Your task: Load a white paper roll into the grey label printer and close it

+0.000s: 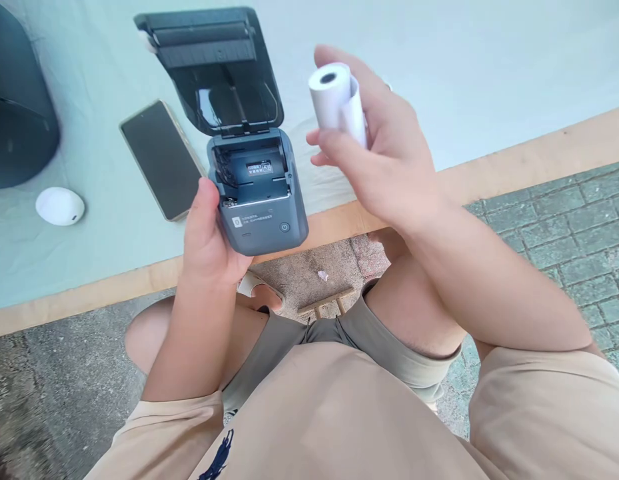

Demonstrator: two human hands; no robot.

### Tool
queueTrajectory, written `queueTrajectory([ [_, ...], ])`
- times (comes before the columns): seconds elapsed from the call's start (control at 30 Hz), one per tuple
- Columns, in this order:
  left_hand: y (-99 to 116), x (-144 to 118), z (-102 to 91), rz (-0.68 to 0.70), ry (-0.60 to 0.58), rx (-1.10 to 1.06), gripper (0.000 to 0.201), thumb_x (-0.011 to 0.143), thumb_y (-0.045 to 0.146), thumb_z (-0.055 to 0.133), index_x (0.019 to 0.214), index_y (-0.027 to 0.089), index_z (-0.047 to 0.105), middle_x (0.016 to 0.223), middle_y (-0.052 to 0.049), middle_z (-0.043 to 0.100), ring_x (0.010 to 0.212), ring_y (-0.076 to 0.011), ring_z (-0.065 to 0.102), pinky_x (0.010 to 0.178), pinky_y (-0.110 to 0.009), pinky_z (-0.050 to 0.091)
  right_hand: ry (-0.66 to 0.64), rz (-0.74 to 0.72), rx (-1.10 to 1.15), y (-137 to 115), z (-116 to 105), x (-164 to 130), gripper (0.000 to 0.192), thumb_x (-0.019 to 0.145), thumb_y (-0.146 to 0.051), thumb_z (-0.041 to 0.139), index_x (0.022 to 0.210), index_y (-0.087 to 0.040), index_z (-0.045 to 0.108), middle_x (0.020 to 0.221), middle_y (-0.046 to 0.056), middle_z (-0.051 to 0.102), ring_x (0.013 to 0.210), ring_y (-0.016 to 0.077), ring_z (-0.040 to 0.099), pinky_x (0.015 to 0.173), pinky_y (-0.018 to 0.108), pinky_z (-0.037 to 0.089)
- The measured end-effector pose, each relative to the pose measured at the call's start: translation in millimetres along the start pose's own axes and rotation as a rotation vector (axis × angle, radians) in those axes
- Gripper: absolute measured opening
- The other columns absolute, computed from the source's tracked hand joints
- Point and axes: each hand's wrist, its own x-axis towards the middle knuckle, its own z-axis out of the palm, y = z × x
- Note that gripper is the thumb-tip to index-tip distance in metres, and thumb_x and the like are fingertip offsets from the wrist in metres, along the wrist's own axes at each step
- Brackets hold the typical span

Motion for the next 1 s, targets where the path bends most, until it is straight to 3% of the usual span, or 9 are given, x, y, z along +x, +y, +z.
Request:
queueTrajectory([
  [0.1,0,-1,0.6,0.022,0.007,0.0,0.045,0.093,0.056,0.051,0.127,0.028,0.058,0.129,-0.005,0.068,0.134,-0.0286,0.055,0.107,-0.044,0.053,-0.025,-0.31,-0.222,-11,8,-8,0.053,0.082,-0.029,0.066,0.132,-0.034,0.05,0.149,-0.003,0.044,0.103,0.0145,0.065,0.082,0.03,0.06],
  [0.2,0,-1,-1.3,0.057,-0.026,-0.011,0.036,0.091,0.045,0.06,0.12,0.024,0.06,0.123,-0.005,0.071,0.139,-0.027,0.051,0.111,-0.039,0.052,-0.057,-0.424,-0.334,-20,16,-9,0.037,0.083,-0.031,0.063,0.118,-0.032,0.051,0.127,-0.003,0.058,0.101,0.0141,0.066,0.078,0.029,0.058],
  [0.3,-1,-2,-3.3,0.067,-0.07,-0.017,0.032,0.087,0.037,0.067,0.115,0.024,0.06,0.119,-0.004,0.072,0.143,-0.0253,0.046,0.112,-0.036,0.051,-0.061,-0.478,-0.608,-23,22,-5,0.015,0.085,-0.024,0.058,0.098,-0.027,0.051,0.1,-0.003,0.069,0.093,0.0165,0.068,0.074,0.032,0.053],
  [0.43,-1,-4,-3.2,0.033,-0.079,-0.009,0.032,0.088,0.037,0.066,0.117,0.026,0.059,0.126,-0.003,0.069,0.147,-0.0259,0.041,0.11,-0.035,0.054,-0.09,-0.531,-0.844,-19,27,1,0.012,0.083,-0.022,0.054,0.094,-0.026,0.053,0.087,-0.005,0.071,0.082,0.0179,0.068,0.063,0.033,0.048],
  [0.53,-1,-5,-2.5,0.02,-0.079,-0.007,0.037,0.086,0.035,0.067,0.121,0.027,0.057,0.136,-0.002,0.062,0.145,-0.0282,0.043,0.108,-0.036,0.055,-0.121,-0.559,-0.866,-12,27,2,0.017,0.078,-0.015,0.053,0.092,-0.025,0.056,0.084,-0.003,0.072,0.077,0.0194,0.068,0.063,0.035,0.048],
  [0.67,-1,-4,-2.3,0.031,-0.086,-0.009,0.038,0.085,0.035,0.069,0.121,0.027,0.058,0.138,-0.003,0.061,0.142,-0.0287,0.047,0.108,-0.037,0.055,-0.127,-0.648,-0.795,-8,25,4,0.017,0.077,-0.011,0.054,0.086,-0.025,0.058,0.099,-0.004,0.074,0.091,0.0203,0.071,0.071,0.037,0.052],
  [0.8,-1,-2,-2.9,0.045,-0.109,-0.026,0.034,0.087,0.04,0.066,0.117,0.025,0.059,0.128,-0.004,0.066,0.143,-0.0277,0.046,0.112,-0.036,0.051,-0.081,-0.722,-0.762,-9,27,0,0.008,0.085,-0.019,0.054,0.083,-0.025,0.058,0.089,-0.003,0.072,0.08,0.0183,0.068,0.07,0.038,0.05],
  [0.9,-1,-1,-5.1,0.064,-0.128,-0.072,0.036,0.088,0.044,0.064,0.118,0.025,0.058,0.118,-0.005,0.071,0.142,-0.0267,0.048,0.114,-0.036,0.05,-0.145,-0.756,-0.725,-10,32,-8,0.005,0.089,-0.027,0.058,0.085,-0.025,0.059,0.09,-0.004,0.072,0.083,0.0188,0.068,0.072,0.038,0.049],
  [1.0,-2,-1,-8.1,0.076,-0.106,-0.049,0.031,0.086,0.037,0.068,0.113,0.025,0.06,0.11,-0.003,0.073,0.14,-0.026,0.05,0.114,-0.035,0.05,-0.228,-0.746,-0.678,-11,35,-14,0.02,0.091,-0.044,0.058,0.086,-0.025,0.06,0.093,-0.004,0.073,0.094,0.0206,0.068,0.077,0.04,0.051],
])
